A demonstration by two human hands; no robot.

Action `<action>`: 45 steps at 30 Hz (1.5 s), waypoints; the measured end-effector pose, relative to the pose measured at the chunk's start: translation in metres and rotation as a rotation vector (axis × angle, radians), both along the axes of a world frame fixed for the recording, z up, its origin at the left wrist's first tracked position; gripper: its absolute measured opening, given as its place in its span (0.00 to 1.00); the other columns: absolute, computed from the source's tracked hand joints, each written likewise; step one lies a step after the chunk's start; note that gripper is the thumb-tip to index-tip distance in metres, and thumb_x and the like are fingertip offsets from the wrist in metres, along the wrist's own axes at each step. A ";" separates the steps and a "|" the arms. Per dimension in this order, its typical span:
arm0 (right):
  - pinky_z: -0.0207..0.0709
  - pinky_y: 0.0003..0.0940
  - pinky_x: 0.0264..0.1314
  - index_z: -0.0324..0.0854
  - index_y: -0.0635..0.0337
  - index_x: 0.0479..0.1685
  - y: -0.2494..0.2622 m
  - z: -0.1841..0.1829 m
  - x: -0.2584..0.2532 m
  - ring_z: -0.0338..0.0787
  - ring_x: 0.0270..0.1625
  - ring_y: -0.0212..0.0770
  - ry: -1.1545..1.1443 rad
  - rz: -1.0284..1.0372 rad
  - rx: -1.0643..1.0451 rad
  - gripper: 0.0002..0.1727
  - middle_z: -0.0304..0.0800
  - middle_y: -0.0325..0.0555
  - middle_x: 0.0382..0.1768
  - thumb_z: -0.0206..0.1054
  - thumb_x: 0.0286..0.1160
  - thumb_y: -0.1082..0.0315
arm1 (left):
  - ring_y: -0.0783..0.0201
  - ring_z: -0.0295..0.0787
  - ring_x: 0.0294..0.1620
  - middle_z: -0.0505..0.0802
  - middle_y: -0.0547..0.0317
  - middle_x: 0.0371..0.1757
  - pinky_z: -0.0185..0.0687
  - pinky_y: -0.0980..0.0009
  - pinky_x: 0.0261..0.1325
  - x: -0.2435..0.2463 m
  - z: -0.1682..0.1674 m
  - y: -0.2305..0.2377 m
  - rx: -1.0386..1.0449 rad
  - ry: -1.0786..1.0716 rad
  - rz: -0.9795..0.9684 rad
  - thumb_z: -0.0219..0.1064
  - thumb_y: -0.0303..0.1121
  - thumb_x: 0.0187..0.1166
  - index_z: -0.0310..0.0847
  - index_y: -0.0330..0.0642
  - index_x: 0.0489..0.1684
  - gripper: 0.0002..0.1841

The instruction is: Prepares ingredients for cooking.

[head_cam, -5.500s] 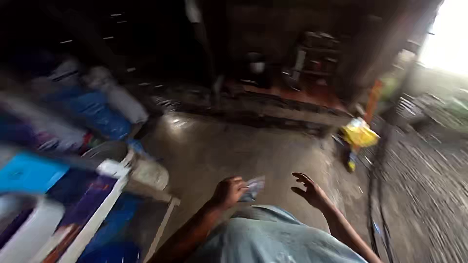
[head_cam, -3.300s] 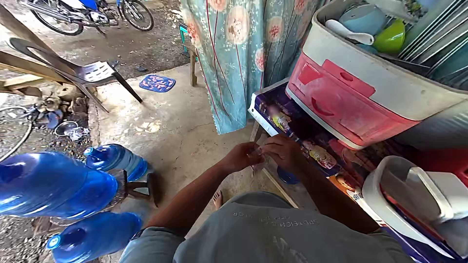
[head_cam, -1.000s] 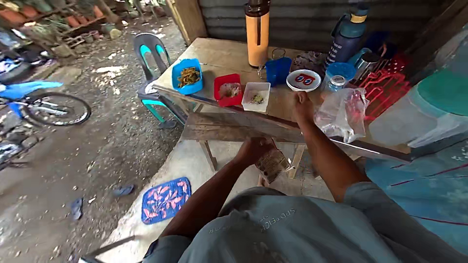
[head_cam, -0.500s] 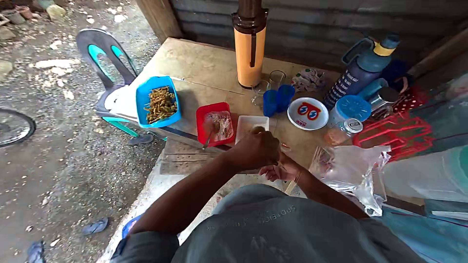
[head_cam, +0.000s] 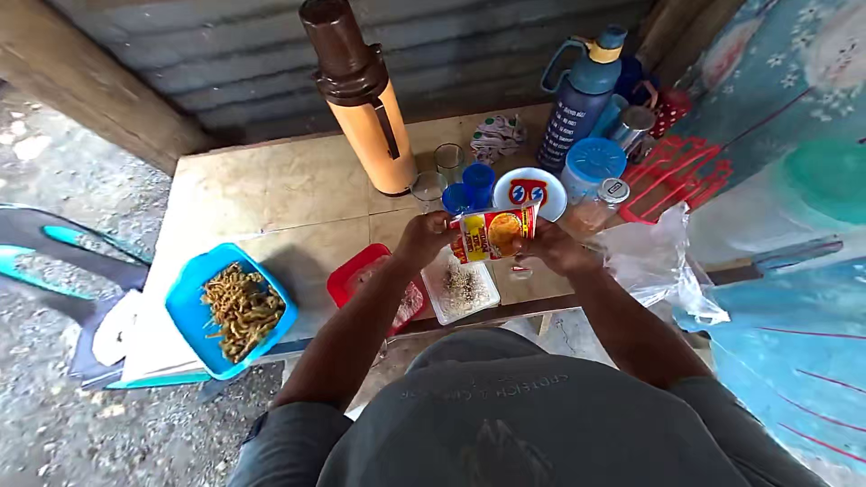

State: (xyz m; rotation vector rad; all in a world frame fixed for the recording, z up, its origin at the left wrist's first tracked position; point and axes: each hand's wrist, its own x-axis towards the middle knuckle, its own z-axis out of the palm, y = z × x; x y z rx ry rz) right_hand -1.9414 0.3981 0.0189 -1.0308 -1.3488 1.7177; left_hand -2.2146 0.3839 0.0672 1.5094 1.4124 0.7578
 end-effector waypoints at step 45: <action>0.91 0.33 0.53 0.82 0.71 0.56 0.002 -0.029 -0.060 0.96 0.43 0.35 -0.021 0.127 -0.135 0.10 0.94 0.47 0.42 0.69 0.79 0.78 | 0.50 0.93 0.56 0.94 0.41 0.52 0.82 0.47 0.67 0.024 -0.053 -0.054 0.181 0.276 0.167 0.68 0.31 0.83 0.89 0.28 0.48 0.12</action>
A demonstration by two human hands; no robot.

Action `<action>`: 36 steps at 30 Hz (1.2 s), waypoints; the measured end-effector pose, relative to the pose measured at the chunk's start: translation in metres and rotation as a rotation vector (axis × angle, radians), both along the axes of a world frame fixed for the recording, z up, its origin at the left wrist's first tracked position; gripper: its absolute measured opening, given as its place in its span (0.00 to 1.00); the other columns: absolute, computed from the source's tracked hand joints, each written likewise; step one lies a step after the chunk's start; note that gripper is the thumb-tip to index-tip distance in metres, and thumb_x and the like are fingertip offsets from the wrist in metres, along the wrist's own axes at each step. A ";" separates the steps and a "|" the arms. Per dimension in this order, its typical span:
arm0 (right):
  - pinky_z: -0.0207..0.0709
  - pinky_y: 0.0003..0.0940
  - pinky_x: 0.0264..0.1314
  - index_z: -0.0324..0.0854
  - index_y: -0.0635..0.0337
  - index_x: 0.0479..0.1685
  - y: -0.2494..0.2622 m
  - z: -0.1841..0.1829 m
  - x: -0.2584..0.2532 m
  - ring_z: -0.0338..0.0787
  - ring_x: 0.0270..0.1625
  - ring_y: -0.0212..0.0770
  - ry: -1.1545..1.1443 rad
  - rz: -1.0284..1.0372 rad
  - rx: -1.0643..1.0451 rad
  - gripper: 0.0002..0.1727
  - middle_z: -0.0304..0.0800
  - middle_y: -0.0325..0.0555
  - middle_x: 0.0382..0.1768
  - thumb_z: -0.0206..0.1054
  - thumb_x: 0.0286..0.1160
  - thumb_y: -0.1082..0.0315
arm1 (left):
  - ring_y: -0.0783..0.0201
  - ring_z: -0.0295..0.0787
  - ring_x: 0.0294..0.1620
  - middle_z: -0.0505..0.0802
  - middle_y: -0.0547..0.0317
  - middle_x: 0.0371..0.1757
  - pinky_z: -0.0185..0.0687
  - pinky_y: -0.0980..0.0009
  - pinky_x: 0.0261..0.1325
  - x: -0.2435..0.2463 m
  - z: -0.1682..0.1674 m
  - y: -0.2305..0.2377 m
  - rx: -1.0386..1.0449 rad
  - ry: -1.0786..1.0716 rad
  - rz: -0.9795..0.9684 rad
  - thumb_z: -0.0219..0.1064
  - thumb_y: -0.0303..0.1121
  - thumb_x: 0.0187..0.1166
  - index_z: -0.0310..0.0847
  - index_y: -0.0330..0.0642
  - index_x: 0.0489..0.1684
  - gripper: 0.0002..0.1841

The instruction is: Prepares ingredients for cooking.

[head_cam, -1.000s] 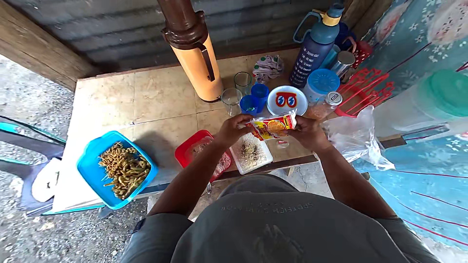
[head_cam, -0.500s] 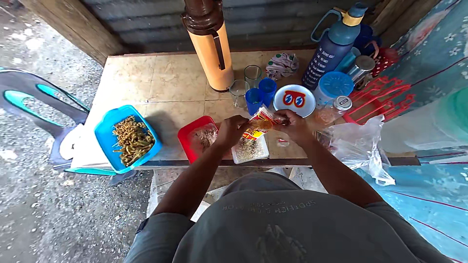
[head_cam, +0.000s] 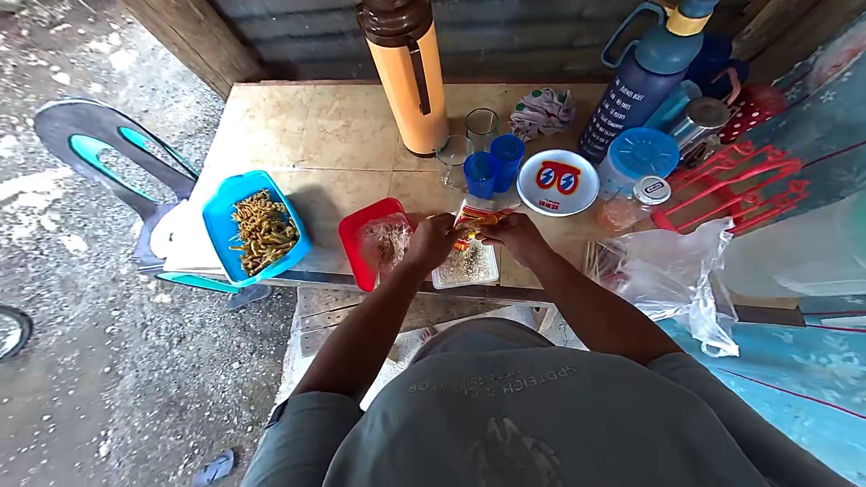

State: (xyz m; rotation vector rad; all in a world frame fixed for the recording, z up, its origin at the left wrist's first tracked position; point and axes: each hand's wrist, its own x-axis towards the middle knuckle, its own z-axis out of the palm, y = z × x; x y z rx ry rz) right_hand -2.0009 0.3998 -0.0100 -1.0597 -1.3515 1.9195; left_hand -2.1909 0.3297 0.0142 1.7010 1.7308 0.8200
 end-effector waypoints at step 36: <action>0.92 0.32 0.49 0.84 0.70 0.57 0.018 0.009 0.007 0.96 0.39 0.34 -0.065 -0.024 0.113 0.15 0.95 0.49 0.43 0.74 0.76 0.72 | 0.45 0.90 0.58 0.92 0.39 0.58 0.80 0.43 0.68 -0.014 0.005 0.009 -0.124 0.126 0.090 0.69 0.32 0.83 0.87 0.31 0.59 0.15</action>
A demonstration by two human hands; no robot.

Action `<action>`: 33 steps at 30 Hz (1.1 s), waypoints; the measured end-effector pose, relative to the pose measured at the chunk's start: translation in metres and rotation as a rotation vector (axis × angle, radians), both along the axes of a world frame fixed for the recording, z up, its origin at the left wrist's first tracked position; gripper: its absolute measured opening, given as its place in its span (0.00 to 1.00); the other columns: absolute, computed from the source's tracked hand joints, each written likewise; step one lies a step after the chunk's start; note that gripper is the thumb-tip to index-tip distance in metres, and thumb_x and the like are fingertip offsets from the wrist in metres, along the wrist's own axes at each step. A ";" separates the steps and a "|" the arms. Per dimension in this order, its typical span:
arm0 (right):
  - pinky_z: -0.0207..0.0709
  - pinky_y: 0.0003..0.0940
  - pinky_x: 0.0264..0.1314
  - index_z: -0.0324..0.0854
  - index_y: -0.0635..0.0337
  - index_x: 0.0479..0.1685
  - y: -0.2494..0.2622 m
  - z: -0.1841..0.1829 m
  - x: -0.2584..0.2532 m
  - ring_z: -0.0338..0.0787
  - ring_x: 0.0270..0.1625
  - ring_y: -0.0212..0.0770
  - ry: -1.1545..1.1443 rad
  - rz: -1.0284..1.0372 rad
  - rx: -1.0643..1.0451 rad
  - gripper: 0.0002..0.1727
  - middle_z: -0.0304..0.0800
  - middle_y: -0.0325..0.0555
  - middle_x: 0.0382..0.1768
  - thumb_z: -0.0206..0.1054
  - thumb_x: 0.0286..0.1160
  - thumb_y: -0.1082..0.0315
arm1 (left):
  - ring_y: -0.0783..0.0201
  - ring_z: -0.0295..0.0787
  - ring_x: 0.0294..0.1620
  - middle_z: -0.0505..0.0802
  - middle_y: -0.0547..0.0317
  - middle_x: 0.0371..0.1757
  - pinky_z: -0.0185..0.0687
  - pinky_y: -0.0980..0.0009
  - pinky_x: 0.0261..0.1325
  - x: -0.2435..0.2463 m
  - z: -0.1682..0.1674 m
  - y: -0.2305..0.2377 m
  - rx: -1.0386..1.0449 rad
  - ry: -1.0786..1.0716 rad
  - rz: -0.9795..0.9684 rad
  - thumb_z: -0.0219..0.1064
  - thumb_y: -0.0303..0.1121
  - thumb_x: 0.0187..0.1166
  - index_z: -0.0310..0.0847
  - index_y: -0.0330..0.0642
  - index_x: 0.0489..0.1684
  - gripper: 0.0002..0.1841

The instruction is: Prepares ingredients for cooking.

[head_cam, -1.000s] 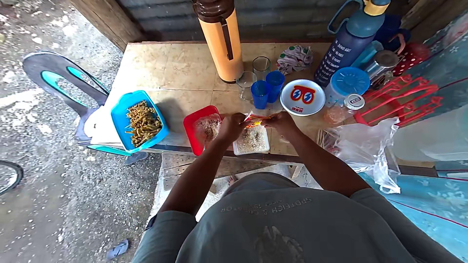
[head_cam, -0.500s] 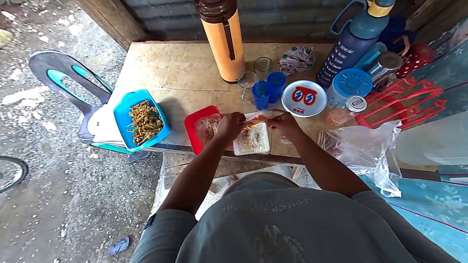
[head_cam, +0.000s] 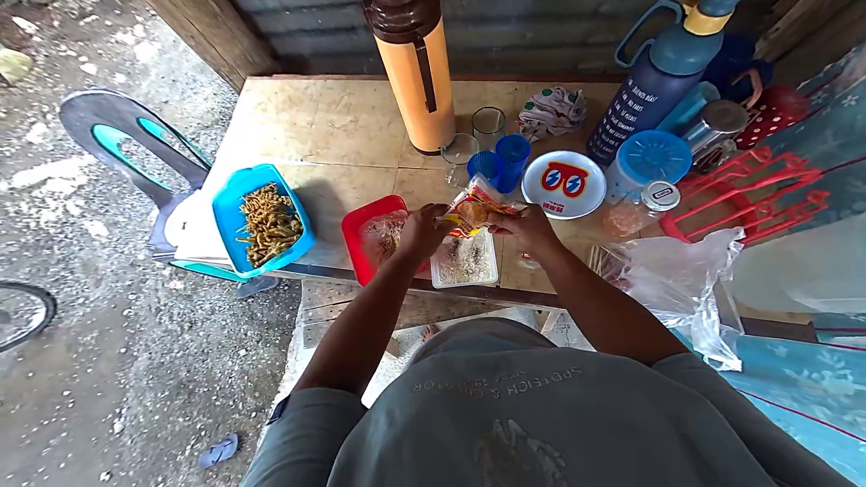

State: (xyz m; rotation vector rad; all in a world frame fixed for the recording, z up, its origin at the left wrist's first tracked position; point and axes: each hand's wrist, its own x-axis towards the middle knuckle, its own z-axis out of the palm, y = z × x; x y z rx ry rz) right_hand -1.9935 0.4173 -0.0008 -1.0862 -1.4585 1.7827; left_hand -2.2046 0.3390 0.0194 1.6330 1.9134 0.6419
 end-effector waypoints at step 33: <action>0.93 0.33 0.52 0.82 0.71 0.57 -0.009 0.001 -0.017 0.97 0.41 0.36 0.067 0.043 0.059 0.13 0.95 0.50 0.42 0.71 0.78 0.75 | 0.48 0.92 0.52 0.94 0.41 0.49 0.82 0.44 0.63 -0.002 -0.001 -0.019 0.069 -0.039 0.068 0.71 0.28 0.78 0.90 0.31 0.44 0.08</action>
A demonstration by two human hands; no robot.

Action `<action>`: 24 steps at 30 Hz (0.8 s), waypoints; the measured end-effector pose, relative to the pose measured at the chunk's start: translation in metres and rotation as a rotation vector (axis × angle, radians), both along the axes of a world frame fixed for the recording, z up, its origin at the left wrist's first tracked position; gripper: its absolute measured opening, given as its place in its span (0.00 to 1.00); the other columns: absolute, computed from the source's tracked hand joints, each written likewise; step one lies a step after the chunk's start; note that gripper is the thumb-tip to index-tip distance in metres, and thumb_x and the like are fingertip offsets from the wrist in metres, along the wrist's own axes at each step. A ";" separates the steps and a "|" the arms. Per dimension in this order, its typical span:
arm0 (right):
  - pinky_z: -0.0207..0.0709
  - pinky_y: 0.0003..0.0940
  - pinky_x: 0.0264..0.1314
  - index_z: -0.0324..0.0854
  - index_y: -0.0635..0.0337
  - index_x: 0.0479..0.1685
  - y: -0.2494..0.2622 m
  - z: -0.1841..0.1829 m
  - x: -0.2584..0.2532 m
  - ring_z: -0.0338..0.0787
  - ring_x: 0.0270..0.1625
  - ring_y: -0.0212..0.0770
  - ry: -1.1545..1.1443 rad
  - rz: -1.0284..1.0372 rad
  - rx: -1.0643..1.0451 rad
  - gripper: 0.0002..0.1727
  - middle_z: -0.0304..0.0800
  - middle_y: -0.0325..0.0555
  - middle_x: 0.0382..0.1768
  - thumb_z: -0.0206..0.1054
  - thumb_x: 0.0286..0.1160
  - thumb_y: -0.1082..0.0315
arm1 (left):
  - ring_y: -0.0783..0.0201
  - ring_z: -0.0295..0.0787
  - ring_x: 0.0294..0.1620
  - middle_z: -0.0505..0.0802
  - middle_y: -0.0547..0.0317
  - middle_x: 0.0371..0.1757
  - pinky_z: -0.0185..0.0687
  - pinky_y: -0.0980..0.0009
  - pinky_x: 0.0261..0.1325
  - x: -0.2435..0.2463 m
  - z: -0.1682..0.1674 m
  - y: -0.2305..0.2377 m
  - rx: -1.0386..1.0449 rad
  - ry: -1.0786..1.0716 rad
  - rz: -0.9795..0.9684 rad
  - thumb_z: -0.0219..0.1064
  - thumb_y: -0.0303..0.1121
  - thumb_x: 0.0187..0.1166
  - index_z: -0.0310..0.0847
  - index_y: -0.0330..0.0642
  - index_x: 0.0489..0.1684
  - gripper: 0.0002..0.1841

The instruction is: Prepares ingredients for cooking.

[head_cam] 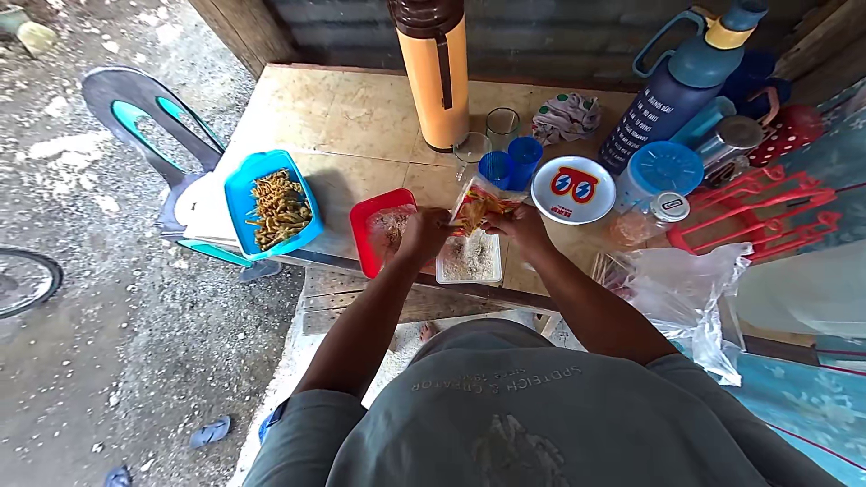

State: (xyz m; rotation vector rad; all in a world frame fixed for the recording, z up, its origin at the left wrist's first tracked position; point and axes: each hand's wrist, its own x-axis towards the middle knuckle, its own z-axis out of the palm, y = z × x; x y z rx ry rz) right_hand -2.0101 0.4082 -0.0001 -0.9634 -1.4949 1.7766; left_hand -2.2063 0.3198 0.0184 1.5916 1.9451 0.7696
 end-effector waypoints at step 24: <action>0.93 0.34 0.51 0.84 0.70 0.49 -0.013 -0.010 0.009 0.98 0.40 0.36 0.022 -0.040 -0.090 0.07 0.96 0.46 0.37 0.69 0.82 0.72 | 0.51 0.92 0.49 0.94 0.44 0.44 0.82 0.45 0.61 0.001 -0.011 -0.016 -0.044 -0.078 0.099 0.74 0.36 0.78 0.91 0.32 0.42 0.12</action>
